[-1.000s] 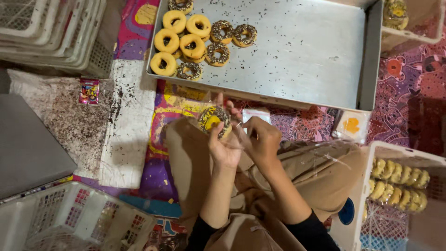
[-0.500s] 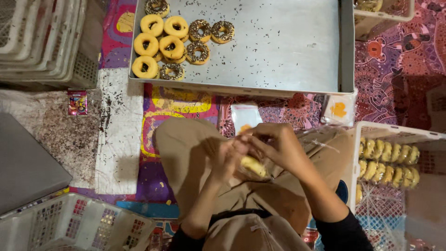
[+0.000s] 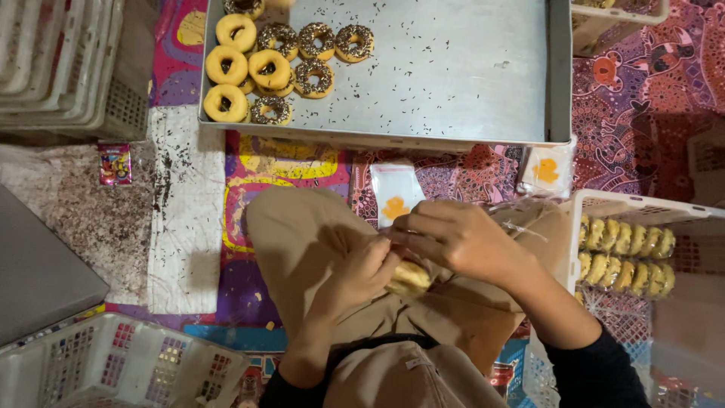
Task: The person sits on the floor and individually places doughnuts into small plastic bags. They then place the sealed bags into a white plastic crate.
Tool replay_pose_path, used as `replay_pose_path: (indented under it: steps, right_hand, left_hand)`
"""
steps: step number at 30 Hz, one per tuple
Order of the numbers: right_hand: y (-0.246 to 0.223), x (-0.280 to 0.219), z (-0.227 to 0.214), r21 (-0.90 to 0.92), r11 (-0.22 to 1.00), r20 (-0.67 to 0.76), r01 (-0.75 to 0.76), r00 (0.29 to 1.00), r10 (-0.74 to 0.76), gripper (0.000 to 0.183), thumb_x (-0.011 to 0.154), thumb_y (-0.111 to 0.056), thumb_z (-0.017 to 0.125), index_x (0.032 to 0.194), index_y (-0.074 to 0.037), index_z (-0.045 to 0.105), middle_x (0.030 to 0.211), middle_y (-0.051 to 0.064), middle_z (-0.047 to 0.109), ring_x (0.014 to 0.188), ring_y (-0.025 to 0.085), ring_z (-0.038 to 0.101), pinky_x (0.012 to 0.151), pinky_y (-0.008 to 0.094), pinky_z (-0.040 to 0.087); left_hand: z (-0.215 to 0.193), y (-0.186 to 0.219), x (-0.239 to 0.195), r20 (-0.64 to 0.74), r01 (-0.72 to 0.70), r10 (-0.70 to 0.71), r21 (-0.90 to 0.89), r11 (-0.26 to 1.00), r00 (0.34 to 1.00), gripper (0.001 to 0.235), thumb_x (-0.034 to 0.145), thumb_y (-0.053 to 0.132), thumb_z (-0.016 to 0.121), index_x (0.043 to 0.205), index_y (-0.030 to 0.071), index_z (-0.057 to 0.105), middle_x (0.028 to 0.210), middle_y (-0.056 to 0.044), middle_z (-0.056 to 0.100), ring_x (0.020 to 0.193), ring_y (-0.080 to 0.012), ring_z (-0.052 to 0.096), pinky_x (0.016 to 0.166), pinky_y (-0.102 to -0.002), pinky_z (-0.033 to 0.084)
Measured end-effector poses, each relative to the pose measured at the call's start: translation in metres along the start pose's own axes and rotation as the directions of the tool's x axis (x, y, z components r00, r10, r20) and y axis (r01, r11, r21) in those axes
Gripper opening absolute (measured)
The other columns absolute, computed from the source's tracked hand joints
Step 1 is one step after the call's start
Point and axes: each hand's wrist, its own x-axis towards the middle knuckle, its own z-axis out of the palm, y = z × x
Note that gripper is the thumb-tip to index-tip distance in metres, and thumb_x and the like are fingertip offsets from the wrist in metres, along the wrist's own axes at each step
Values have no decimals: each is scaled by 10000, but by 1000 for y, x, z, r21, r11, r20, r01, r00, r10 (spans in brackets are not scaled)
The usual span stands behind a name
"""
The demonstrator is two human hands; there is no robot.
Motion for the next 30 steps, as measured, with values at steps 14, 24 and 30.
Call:
replay_pose_path:
  steps: [14, 24, 30]
  right_hand:
    - [40, -38, 84, -574, 661, 393, -483, 547, 740, 341, 864, -145, 653, 1190, -51, 684, 1441, 123, 597, 1095, 298, 692, 841, 480, 583]
    - [-10, 15, 112, 733, 277, 149, -621, 544, 826, 383, 798, -216, 840, 1080, -31, 659, 879, 42, 721, 800, 88, 666, 664, 247, 546]
    - [-2, 9, 171, 799, 261, 2, -542, 437, 900, 308, 1113, -216, 585, 884, -23, 655, 780, 0, 592, 732, 44, 480, 704, 223, 419]
  left_hand:
    - [-34, 8, 7, -619, 236, -349, -259, 936, 704, 515, 1145, 253, 364, 1591, -3, 321, 1567, -224, 416, 1409, -292, 501, 1119, -326, 495]
    - [-38, 13, 13, -524, 237, -469, -449, 862, 711, 406, 1091, 266, 488, 1444, 76, 551, 1298, -141, 635, 1158, -204, 616, 939, -323, 528]
    - [-66, 15, 25, -521, 486, -523, -221, 846, 674, 294, 1045, 280, 614, 978, 43, 775, 715, -44, 700, 633, -150, 606, 590, -294, 471]
